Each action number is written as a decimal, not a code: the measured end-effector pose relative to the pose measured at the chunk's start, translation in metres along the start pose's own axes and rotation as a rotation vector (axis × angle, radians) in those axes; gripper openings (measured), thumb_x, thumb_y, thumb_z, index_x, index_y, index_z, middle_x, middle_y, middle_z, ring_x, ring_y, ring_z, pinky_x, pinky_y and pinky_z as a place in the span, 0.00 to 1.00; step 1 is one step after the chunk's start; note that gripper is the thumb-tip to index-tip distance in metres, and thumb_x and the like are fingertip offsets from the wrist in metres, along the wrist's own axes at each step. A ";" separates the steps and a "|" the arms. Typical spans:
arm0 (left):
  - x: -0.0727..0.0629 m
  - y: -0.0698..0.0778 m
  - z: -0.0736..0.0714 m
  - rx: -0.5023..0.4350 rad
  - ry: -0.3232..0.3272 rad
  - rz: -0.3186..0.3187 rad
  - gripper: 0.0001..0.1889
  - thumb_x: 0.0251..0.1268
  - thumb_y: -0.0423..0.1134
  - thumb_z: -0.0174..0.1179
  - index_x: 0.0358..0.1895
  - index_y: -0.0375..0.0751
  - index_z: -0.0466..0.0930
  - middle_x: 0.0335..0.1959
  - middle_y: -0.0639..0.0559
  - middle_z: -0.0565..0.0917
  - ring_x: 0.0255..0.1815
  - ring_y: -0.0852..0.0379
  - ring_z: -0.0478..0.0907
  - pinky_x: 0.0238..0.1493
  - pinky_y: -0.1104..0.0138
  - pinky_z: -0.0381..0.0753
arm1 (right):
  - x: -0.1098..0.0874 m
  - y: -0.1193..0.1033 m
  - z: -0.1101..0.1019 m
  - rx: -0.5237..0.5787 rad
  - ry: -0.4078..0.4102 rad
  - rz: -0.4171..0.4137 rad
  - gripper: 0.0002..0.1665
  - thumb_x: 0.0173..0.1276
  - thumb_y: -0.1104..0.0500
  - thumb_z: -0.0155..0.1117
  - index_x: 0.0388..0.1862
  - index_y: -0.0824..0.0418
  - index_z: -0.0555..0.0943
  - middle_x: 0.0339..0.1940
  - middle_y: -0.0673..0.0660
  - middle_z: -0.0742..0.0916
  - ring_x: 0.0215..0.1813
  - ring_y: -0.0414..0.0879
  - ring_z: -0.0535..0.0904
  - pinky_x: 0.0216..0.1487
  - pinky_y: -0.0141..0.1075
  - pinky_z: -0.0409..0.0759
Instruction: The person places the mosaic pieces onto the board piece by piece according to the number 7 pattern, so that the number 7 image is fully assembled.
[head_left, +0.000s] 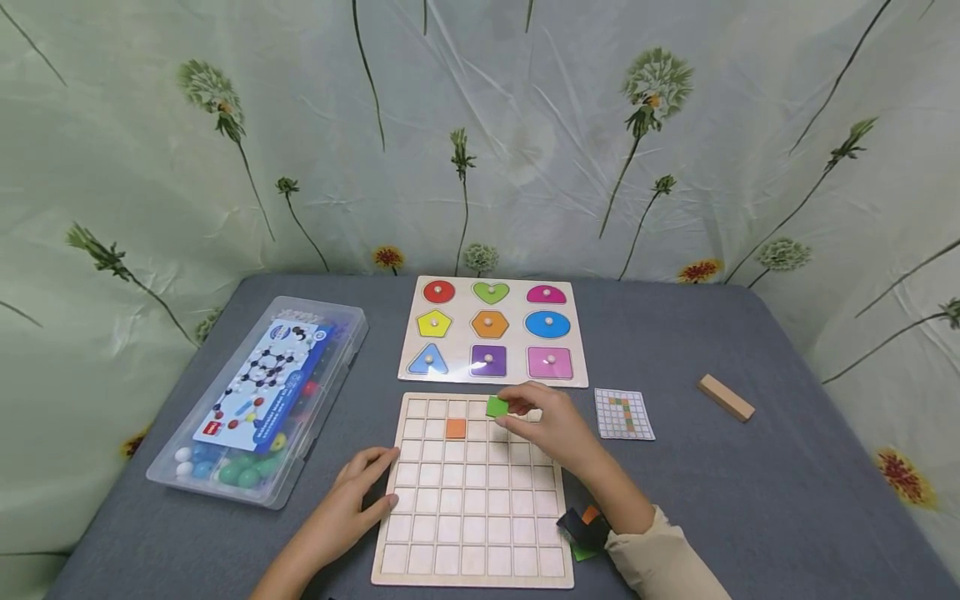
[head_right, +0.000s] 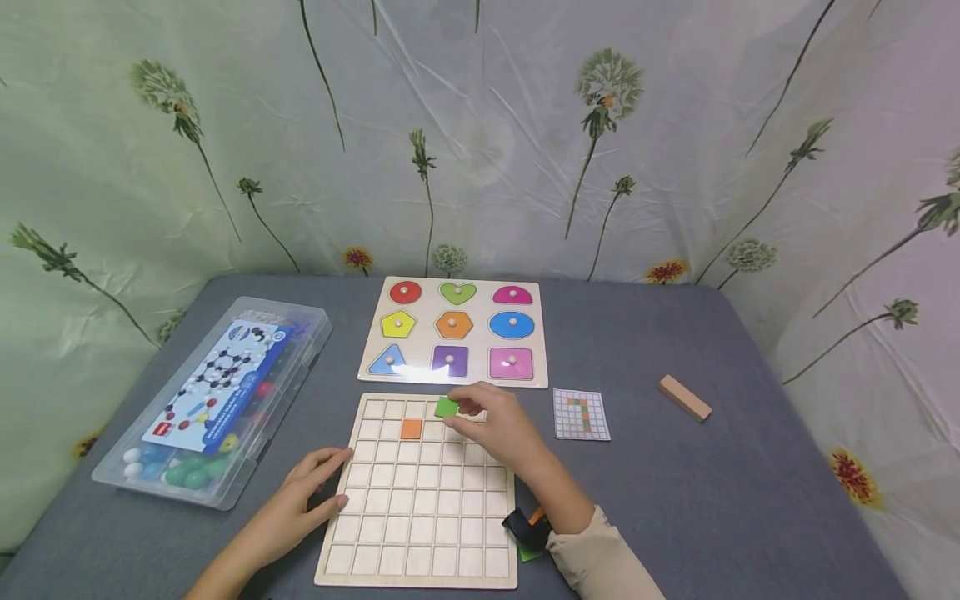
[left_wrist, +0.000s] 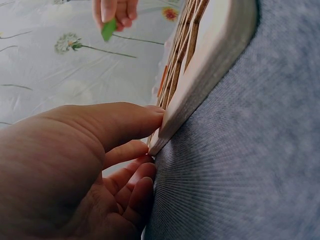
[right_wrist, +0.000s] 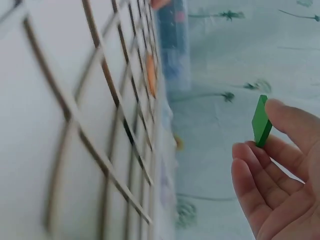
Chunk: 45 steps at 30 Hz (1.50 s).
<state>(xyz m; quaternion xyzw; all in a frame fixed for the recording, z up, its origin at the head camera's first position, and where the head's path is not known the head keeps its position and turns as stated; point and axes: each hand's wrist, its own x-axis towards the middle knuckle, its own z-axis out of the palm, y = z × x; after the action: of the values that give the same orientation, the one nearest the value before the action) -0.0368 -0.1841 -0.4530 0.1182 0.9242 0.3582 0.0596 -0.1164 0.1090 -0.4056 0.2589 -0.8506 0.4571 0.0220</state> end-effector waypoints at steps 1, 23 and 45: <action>0.000 0.000 0.000 -0.001 0.000 -0.001 0.31 0.56 0.37 0.62 0.64 0.42 0.64 0.57 0.48 0.66 0.58 0.47 0.61 0.51 0.48 0.62 | 0.002 0.001 0.005 0.008 -0.002 0.000 0.16 0.55 0.59 0.68 0.44 0.59 0.80 0.36 0.45 0.81 0.37 0.38 0.76 0.38 0.35 0.75; 0.000 0.000 -0.001 0.002 -0.004 0.004 0.31 0.56 0.37 0.62 0.64 0.41 0.64 0.57 0.48 0.66 0.58 0.46 0.60 0.51 0.48 0.63 | 0.013 0.020 0.041 -0.168 -0.191 0.034 0.15 0.55 0.56 0.67 0.42 0.58 0.81 0.37 0.47 0.77 0.41 0.39 0.71 0.46 0.35 0.70; 0.000 -0.001 0.000 -0.014 -0.008 -0.009 0.31 0.56 0.38 0.62 0.65 0.43 0.64 0.58 0.49 0.65 0.59 0.46 0.60 0.51 0.48 0.62 | -0.020 0.003 -0.020 -0.092 -0.042 0.032 0.26 0.56 0.55 0.66 0.54 0.60 0.75 0.47 0.53 0.79 0.47 0.52 0.74 0.45 0.47 0.73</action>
<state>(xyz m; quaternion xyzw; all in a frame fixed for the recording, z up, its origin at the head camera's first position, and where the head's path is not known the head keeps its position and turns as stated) -0.0369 -0.1851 -0.4540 0.1150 0.9220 0.3639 0.0656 -0.1042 0.1348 -0.4013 0.2534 -0.8750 0.4124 0.0085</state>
